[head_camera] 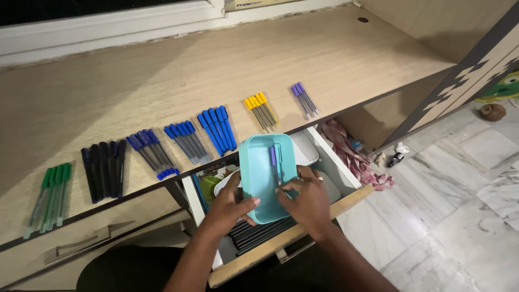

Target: The person sits on the floor and organizes pens by color, moving them from a drawer to a desk and then into a light blue container. The person handles black, green, blue, yellow, and purple pens, placing them into the container one by one.

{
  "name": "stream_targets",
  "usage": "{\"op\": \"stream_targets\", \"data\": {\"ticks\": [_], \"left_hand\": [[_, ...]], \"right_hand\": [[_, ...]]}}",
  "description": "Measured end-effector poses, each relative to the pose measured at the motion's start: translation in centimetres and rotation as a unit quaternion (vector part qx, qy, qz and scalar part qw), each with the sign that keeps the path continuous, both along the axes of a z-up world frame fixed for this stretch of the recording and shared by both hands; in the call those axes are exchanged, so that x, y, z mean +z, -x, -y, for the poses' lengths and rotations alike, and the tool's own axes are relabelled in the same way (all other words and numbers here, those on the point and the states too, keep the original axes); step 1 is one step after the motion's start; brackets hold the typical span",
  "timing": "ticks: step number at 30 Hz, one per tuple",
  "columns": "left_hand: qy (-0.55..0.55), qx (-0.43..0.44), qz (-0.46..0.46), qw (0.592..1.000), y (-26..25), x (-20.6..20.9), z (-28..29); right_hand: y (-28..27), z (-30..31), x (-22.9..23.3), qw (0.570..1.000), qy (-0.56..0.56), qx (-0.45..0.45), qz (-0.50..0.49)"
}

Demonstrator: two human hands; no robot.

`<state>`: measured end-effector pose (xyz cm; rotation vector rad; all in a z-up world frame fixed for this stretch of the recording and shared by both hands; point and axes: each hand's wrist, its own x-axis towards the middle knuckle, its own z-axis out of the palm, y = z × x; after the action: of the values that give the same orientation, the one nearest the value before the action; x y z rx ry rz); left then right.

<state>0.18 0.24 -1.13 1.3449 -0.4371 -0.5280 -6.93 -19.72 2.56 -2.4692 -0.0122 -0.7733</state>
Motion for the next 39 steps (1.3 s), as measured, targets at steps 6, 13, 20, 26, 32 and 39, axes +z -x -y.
{"op": "stream_targets", "data": {"ticks": [6,13,20,26,32,39], "left_hand": [[0.002,-0.026,-0.019,0.999,0.0,-0.6,-0.2],[-0.011,-0.022,-0.03,0.999,-0.1,0.0,0.0],[-0.04,0.016,-0.056,0.998,0.2,1.2,-0.2],[-0.066,0.074,-0.064,0.993,0.9,1.5,-1.8],[0.031,0.106,-0.063,0.992,1.3,-0.5,-3.2],[-0.006,0.081,-0.081,0.993,1.1,0.4,-3.0]], "right_hand": [[-0.1,-0.4,-0.5,0.999,0.001,-0.02,-0.025],[0.0,-0.6,0.2,0.999,-0.014,-0.029,-0.036],[0.2,-0.1,0.3,0.996,-0.087,0.009,-0.027],[0.0,1.9,-2.2,0.957,-0.284,0.036,-0.052],[-7.9,6.6,-1.2,0.992,-0.123,0.038,-0.005],[-15.9,6.8,0.6,0.985,0.084,0.142,0.045]]}}
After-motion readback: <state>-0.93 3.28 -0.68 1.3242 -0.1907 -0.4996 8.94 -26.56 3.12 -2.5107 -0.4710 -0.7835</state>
